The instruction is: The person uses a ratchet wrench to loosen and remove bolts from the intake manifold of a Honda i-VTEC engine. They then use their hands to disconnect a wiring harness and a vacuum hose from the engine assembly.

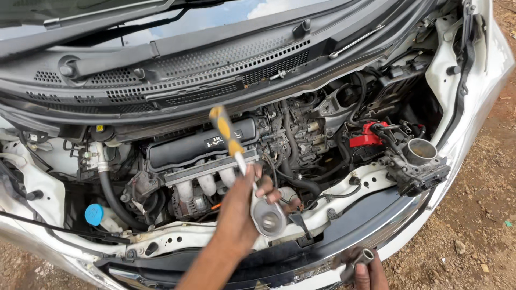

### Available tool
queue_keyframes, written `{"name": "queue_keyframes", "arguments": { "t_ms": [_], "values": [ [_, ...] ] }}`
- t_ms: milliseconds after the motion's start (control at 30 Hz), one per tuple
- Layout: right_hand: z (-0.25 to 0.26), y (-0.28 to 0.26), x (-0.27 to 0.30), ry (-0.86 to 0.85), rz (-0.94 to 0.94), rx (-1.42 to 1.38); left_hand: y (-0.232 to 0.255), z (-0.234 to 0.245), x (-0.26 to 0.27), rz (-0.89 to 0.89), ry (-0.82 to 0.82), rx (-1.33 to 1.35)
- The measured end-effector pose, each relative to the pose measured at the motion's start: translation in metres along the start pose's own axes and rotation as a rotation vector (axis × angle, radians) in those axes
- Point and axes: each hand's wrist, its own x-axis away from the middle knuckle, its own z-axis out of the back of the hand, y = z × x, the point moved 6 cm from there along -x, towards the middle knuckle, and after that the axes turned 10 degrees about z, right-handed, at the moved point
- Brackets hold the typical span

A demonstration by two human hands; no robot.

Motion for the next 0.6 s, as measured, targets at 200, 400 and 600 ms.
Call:
{"name": "queue_keyframes", "arguments": {
  "t_ms": [200, 400, 600],
  "values": [
    [-0.11, -0.144, -0.01, -0.147, 0.409, -0.416, -0.065, 0.1, 0.022, -0.014, -0.03, 0.25],
    [-0.189, -0.092, 0.02, -0.276, 0.106, -0.436, -0.079, 0.179, 0.048, -0.146, 0.083, 0.309],
    [-0.226, -0.047, 0.043, -0.43, -0.036, -0.153, -0.042, 0.227, 0.102, -0.796, 0.213, 0.008]
  ]
}}
